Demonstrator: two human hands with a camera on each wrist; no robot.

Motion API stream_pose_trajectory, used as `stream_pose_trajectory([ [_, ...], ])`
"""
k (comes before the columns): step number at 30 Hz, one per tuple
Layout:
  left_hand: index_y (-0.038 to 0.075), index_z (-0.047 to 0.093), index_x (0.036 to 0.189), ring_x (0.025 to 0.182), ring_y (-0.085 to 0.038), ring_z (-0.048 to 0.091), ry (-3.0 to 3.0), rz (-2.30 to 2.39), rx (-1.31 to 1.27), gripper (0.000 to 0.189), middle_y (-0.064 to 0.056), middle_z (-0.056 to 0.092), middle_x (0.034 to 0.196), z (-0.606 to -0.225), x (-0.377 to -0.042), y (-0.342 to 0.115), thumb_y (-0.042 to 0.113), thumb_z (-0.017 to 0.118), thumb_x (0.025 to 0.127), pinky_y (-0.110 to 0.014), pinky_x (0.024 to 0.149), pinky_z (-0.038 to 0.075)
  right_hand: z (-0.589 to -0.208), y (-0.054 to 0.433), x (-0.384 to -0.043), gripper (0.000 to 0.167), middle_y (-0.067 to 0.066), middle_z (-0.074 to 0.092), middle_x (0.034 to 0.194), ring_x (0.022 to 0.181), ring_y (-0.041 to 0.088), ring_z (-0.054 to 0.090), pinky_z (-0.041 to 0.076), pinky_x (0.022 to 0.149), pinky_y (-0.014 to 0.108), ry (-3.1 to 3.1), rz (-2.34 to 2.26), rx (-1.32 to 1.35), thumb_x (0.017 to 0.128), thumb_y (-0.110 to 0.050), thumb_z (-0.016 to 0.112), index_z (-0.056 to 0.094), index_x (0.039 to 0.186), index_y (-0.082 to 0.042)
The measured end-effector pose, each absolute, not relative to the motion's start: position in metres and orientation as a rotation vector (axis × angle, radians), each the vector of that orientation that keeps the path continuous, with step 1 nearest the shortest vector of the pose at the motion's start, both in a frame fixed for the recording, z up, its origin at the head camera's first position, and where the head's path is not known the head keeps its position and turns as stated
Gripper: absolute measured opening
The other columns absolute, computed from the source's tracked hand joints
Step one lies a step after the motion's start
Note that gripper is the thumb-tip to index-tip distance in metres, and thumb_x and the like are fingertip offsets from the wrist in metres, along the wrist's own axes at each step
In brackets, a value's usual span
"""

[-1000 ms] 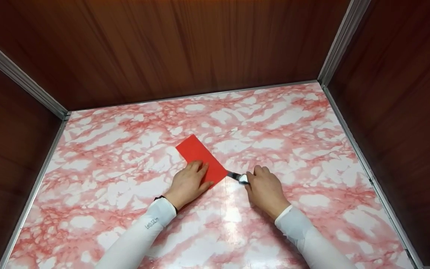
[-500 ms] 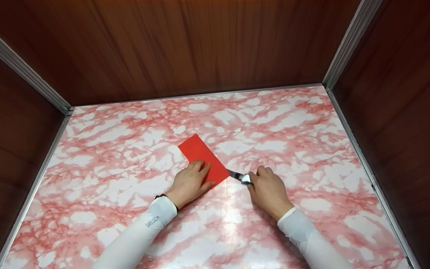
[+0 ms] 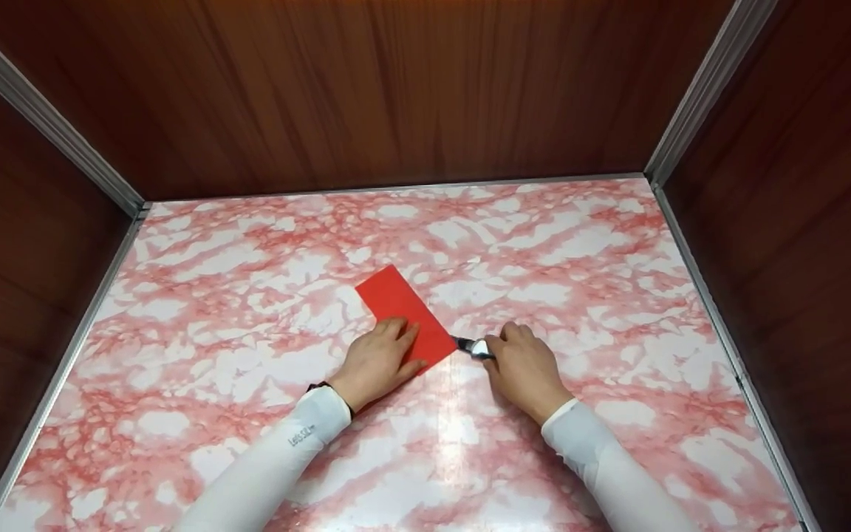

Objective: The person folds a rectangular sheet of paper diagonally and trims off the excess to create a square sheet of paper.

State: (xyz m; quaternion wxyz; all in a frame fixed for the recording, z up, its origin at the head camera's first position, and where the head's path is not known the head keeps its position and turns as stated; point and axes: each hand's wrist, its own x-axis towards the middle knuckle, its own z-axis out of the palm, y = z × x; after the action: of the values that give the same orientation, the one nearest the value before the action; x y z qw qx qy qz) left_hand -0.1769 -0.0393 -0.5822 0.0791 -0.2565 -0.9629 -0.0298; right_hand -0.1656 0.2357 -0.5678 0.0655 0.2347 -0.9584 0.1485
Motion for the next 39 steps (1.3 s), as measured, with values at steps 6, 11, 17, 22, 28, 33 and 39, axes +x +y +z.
stream_pose_trajectory([
  [6, 0.006, 0.061, 0.142, 0.129, -0.028, 0.053, -2.858, -0.129, -0.784, 0.067, -0.012, 0.060, 0.133, -0.5837, -0.1785, -0.0391, 0.056, 0.062, 0.097, -0.035, 0.100, 0.051, -0.5689, 0.2335, -0.1680, 0.036, 0.008, 0.057, 0.100, 0.090, 0.028, 0.054, 0.047, 0.068, 0.042, -2.905, 0.428, 0.716, 0.090, -0.019, 0.079, 0.073, 0.123, -0.006],
  [11, 0.006, 0.061, 0.142, 0.128, -0.028, 0.054, -2.861, -0.118, -0.772, 0.067, -0.012, 0.060, 0.132, -0.5841, -0.1780, -0.0395, 0.056, 0.061, 0.098, -0.035, 0.099, 0.052, -0.5685, 0.2315, -0.1704, 0.036, 0.009, 0.057, 0.100, 0.089, 0.029, 0.054, 0.047, 0.069, 0.041, -2.898, 0.421, 0.734, 0.091, -0.020, 0.079, 0.072, 0.124, -0.007],
  [17, 0.007, 0.062, 0.142, 0.129, -0.027, 0.053, -2.866, -0.098, -0.765, 0.067, -0.011, 0.060, 0.132, -0.5840, -0.1777, -0.0391, 0.057, 0.060, 0.098, -0.035, 0.099, 0.051, -0.5690, 0.2309, -0.1711, 0.037, 0.008, 0.057, 0.099, 0.088, 0.028, 0.053, 0.047, 0.068, 0.040, -2.884, 0.422, 0.743, 0.090, -0.020, 0.079, 0.073, 0.124, -0.006],
  [22, 0.007, 0.061, 0.143, 0.130, -0.027, 0.053, -2.873, -0.101, -0.761, 0.068, -0.012, 0.060, 0.134, -0.5827, -0.1769, -0.0391, 0.058, 0.060, 0.098, -0.035, 0.101, 0.050, -0.5705, 0.2320, -0.1718, 0.038, 0.008, 0.058, 0.099, 0.088, 0.027, 0.053, 0.048, 0.068, 0.041, -2.876, 0.433, 0.741, 0.091, -0.020, 0.079, 0.072, 0.125, -0.005],
  [28, 0.007, 0.060, 0.143, 0.131, -0.028, 0.052, -2.879, -0.094, -0.763, 0.069, -0.012, 0.059, 0.134, -0.5819, -0.1766, -0.0397, 0.059, 0.059, 0.098, -0.035, 0.102, 0.050, -0.5695, 0.2332, -0.1728, 0.037, 0.008, 0.058, 0.099, 0.087, 0.028, 0.054, 0.049, 0.069, 0.043, -2.889, 0.440, 0.695, 0.090, -0.020, 0.079, 0.073, 0.123, -0.004],
  [33, 0.008, 0.059, 0.145, 0.131, -0.026, 0.051, -2.890, -0.045, -0.763, 0.069, -0.011, 0.058, 0.134, -0.5816, -0.1774, -0.0403, 0.060, 0.057, 0.099, -0.033, 0.100, 0.051, -0.5682, 0.2331, -0.1724, 0.039, 0.008, 0.058, 0.099, 0.086, 0.027, 0.053, 0.048, 0.067, 0.042, -2.904, 0.441, 0.678, 0.090, -0.020, 0.080, 0.073, 0.124, -0.004],
  [39, 0.010, 0.055, 0.149, 0.138, -0.029, 0.046, -2.954, -0.108, -0.764, 0.069, -0.015, 0.052, 0.147, -0.5804, -0.1772, -0.0414, 0.058, 0.055, 0.100, -0.036, 0.103, 0.049, -0.5685, 0.2336, -0.1725, 0.037, 0.008, 0.058, 0.098, 0.085, 0.027, 0.053, 0.048, 0.066, 0.042, -2.910, 0.436, 0.670, 0.090, -0.020, 0.079, 0.073, 0.124, -0.005],
])
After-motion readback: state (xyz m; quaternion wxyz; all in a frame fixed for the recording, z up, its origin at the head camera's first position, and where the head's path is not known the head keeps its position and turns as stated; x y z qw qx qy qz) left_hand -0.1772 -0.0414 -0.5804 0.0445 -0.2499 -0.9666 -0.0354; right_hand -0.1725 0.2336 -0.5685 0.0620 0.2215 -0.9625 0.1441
